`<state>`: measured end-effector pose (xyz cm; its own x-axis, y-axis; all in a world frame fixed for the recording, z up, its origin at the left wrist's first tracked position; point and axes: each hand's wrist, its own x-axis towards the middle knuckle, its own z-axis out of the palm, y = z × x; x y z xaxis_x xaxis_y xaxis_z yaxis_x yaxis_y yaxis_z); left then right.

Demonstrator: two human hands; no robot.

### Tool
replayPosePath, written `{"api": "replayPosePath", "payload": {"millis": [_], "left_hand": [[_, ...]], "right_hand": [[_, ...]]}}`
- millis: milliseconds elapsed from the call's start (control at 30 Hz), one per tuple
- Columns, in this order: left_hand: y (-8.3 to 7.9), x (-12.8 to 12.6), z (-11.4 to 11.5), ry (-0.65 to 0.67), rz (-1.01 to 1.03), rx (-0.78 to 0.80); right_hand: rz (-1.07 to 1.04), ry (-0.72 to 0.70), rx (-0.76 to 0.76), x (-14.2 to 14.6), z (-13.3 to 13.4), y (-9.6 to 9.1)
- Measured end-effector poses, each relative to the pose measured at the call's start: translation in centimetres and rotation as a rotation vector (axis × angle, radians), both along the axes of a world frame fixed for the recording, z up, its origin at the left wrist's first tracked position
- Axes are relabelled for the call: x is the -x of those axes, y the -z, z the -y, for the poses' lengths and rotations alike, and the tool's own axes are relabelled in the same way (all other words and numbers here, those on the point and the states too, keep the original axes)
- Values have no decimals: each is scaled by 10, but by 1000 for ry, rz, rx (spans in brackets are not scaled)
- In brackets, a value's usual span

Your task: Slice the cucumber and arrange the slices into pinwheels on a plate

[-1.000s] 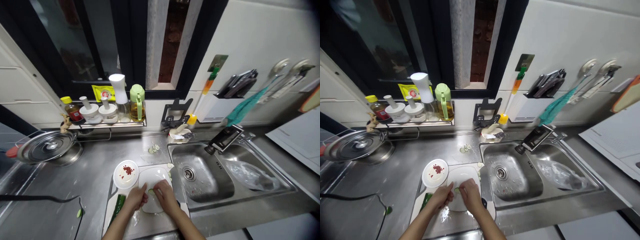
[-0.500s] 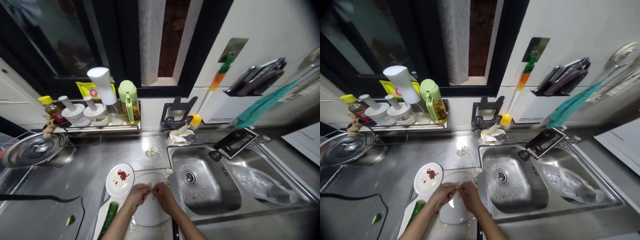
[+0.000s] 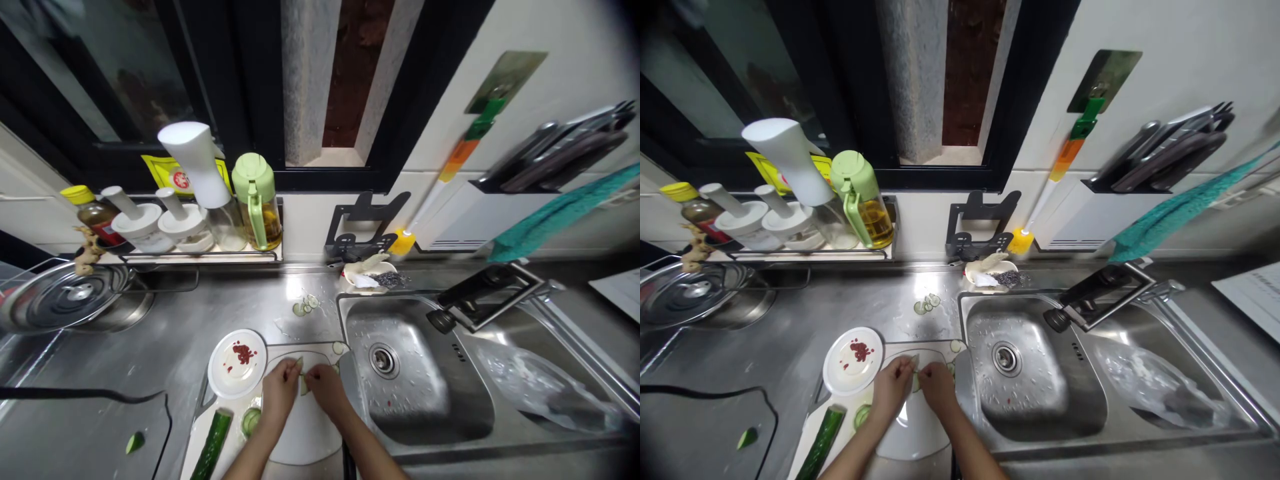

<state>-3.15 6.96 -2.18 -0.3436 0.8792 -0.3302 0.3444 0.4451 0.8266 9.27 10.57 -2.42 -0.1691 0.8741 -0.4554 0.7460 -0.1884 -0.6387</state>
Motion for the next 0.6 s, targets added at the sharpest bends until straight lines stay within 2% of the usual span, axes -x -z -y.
{"api": "replayPosePath", "payload": {"millis": [200,400,600], "left_hand": [[3,4,-4,28,-10,41],[5,6,-4,97,-159,-22],[6,4,-3,149,-288,4]], "right_hand": [[83,8,-51,4,-2,-2],[145,-15,-121,5,2,-3],[213,-57,-186,9,8,2]]}}
